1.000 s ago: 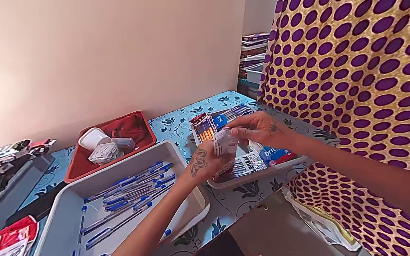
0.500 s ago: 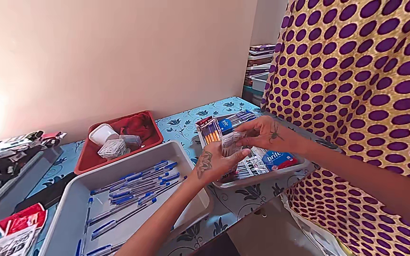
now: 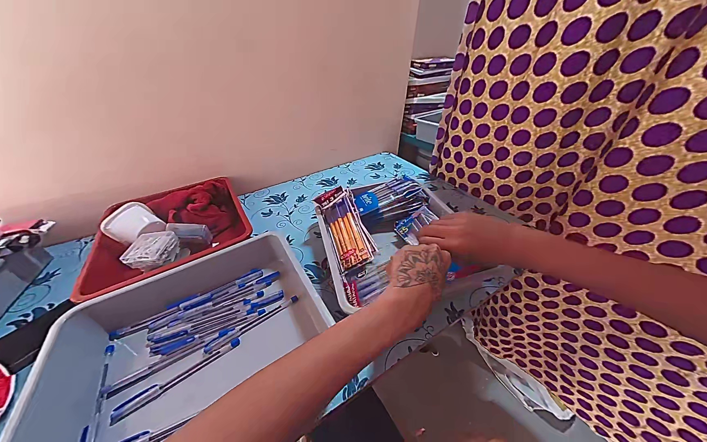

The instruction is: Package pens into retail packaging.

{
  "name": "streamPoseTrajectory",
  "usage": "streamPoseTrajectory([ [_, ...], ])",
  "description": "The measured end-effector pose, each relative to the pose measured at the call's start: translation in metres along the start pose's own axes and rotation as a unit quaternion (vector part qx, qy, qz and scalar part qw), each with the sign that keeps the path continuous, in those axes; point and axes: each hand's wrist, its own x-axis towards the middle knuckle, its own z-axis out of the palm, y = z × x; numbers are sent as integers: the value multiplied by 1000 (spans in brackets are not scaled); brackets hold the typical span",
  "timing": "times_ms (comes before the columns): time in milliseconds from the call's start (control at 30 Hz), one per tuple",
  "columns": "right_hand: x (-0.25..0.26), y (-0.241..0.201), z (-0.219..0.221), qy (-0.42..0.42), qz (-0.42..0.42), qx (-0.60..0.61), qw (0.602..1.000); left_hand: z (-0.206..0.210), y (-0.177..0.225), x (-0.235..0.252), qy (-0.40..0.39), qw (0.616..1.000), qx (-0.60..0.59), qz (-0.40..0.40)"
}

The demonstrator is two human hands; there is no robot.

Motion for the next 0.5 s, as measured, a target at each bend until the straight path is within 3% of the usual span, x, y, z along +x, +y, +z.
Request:
streamPoseTrajectory([
  [100,-8,2,-2,-138,164,130,968,-3,14,13,-52,998,4,-39],
  [167,-1,1,-19,-187,227,170,941,-4,15,16,-60,997,22,-30],
  [233,5,-3,-34,-182,259,165,934,-8,19,18,-85,995,51,-33],
  [300,1,-3,-31,-128,227,169,950,-4,21,28,-128,987,75,-63],
  [333,0,-5,-29,-113,219,186,951,8,19,35,-109,987,103,-59],
  [367,1,-9,-28,-118,223,199,947,35,7,48,-25,991,131,-29],
  [400,4,-17,-30,-134,238,202,940,78,-22,71,147,978,139,57],
  [433,12,-29,-37,-166,269,197,928,97,-34,91,185,972,125,72],
  [500,38,-58,-56,-240,383,218,865,96,-45,98,173,979,63,88],
])
